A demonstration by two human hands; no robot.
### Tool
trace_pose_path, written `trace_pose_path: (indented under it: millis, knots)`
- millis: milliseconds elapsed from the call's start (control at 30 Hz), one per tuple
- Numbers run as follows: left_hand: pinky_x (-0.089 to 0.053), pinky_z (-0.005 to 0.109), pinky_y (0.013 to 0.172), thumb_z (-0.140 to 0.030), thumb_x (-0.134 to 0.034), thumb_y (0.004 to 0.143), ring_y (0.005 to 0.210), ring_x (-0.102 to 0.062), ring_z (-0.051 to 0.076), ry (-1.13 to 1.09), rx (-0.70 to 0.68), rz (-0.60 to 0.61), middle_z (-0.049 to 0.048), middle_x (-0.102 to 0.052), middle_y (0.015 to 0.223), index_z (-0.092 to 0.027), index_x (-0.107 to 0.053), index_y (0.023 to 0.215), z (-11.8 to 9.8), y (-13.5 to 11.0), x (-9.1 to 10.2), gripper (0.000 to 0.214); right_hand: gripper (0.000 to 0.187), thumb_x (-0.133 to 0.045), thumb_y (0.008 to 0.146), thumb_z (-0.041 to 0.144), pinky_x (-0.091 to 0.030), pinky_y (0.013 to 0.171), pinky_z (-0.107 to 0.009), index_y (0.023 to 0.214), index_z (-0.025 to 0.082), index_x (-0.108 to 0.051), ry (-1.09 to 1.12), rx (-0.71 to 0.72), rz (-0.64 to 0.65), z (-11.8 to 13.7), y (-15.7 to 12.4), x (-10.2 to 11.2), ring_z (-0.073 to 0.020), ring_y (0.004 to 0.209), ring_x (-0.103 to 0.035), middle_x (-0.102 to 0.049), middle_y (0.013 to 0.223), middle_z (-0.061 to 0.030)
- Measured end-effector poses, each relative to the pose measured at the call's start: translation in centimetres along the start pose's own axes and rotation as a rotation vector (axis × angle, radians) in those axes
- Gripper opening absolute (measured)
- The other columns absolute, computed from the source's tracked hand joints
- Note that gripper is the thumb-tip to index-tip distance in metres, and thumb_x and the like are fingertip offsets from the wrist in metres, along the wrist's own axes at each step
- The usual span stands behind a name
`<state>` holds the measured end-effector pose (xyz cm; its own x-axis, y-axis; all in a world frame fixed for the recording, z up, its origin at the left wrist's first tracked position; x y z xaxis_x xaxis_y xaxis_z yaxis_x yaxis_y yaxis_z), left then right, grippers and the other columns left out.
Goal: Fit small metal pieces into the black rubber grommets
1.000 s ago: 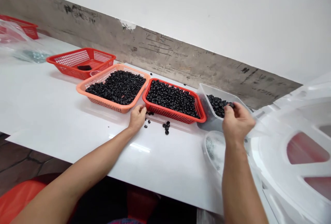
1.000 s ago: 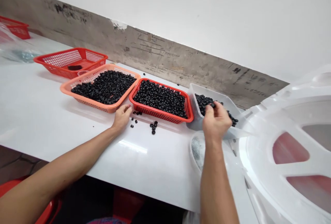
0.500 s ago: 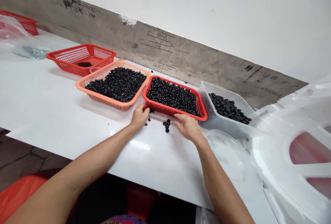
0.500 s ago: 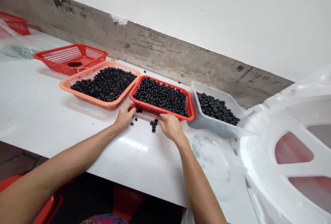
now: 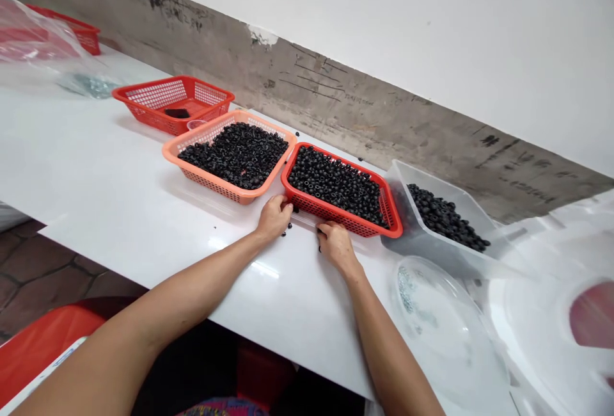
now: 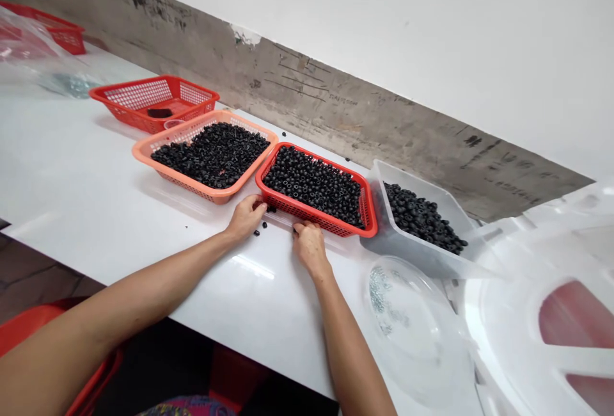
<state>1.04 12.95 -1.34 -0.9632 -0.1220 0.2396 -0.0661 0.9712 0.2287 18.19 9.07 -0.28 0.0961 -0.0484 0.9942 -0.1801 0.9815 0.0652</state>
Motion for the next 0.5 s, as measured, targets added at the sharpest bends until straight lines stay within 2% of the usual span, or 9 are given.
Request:
trace_pose_path:
  millis: [167,400,500]
  knots:
    - [-0.047,0.035,0.076,-0.020,-0.050,0.077,0.078,-0.060,0.018,-0.009,0.006,0.012,0.0055,-0.063,0.082,-0.015,-0.060,0.087,0.2,-0.1,-0.1,0.015,0.031,-0.046,0.080,0.009,-0.037,0.084,-0.031,0.100,0.017,-0.067,0.004,-0.019,-0.095,-0.5,-0.4,-0.6,-0.0234,0.096,-0.054,-0.068,0.097,-0.0102]
    - [-0.047,0.035,0.076,-0.019,-0.052,0.075,0.076,-0.058,0.018,0.055,-0.010,0.027,0.0053,-0.062,0.080,-0.014,-0.060,0.093,0.4,-0.2,-0.3,0.020,0.022,-0.051,0.082,0.016,-0.036,0.086,-0.032,0.095,0.016,-0.069,0.045,0.089,-0.096,0.5,-0.6,-0.5,-0.0226,0.093,-0.052,-0.066,0.092,-0.0106]
    - [-0.048,0.036,0.078,-0.016,-0.053,0.074,0.079,-0.058,0.019,0.110,-0.074,0.010,0.0071,-0.061,0.084,-0.013,-0.061,0.093,0.0,-0.4,-0.2,0.021,0.020,-0.054,0.080,0.017,-0.038,0.086,-0.034,0.093,0.018,-0.070,0.138,0.142,-0.135,0.5,-0.9,-0.2,-0.0225,0.093,-0.051,-0.065,0.093,-0.0093]
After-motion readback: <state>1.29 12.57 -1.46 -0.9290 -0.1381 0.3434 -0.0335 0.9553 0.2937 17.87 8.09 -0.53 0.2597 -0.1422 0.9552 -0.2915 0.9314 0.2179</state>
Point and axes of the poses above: each hand's wrist, its own y-axis towards the middle knuckle, its own x-axis out of the back of the hand, z = x × y, the point moved 7 cm from there along y, towards the middle knuckle
